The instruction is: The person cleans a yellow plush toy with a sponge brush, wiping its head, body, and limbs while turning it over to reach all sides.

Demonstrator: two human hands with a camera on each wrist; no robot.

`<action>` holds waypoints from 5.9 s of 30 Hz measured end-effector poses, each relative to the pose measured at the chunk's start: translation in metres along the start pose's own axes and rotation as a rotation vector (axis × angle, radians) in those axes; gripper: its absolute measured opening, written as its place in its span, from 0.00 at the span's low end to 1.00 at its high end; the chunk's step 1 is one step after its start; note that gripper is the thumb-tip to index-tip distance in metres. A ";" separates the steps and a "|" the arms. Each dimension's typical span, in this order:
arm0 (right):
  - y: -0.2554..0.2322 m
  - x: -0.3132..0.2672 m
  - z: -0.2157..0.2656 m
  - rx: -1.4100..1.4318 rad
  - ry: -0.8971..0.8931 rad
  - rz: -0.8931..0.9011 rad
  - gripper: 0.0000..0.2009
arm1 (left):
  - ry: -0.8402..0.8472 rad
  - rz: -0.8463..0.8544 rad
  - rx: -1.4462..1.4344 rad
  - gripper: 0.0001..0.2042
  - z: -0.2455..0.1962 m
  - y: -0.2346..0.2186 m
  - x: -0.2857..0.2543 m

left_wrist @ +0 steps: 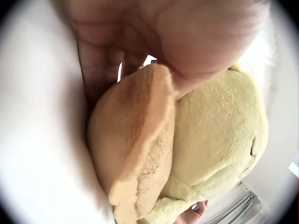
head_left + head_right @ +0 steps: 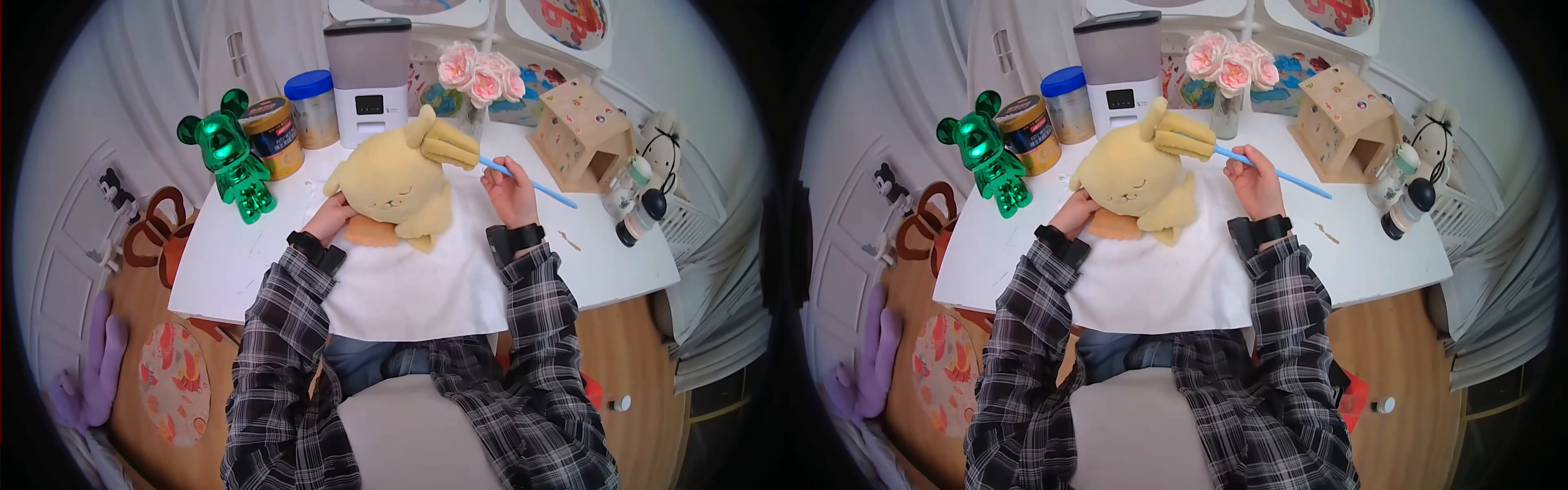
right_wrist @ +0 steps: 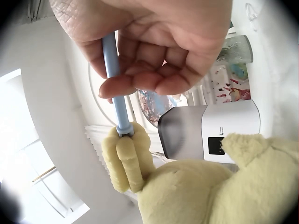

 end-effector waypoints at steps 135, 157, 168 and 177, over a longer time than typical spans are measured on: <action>0.022 -0.014 -0.018 -0.674 0.126 0.104 0.14 | 0.112 -0.009 -0.030 0.17 -0.006 -0.009 0.001; 0.012 -0.004 -0.005 -0.151 0.008 0.096 0.19 | 0.085 -0.043 -0.033 0.16 -0.006 -0.009 0.000; -0.011 -0.004 -0.001 -0.635 -0.072 -0.055 0.08 | 0.064 -0.011 -0.023 0.18 -0.001 -0.014 0.006; 0.015 -0.008 0.003 -0.221 -0.027 -0.084 0.09 | 0.086 -0.033 -0.043 0.16 -0.004 -0.011 0.002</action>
Point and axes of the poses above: each hand's wrist, its own x-axis towards the middle knuckle, its own y-axis out of the palm, z = x × y, the point moved 7 cm from there along x, towards the middle knuckle, and after that the axes turned 10 degrees about -y, right-handed, at the moved point
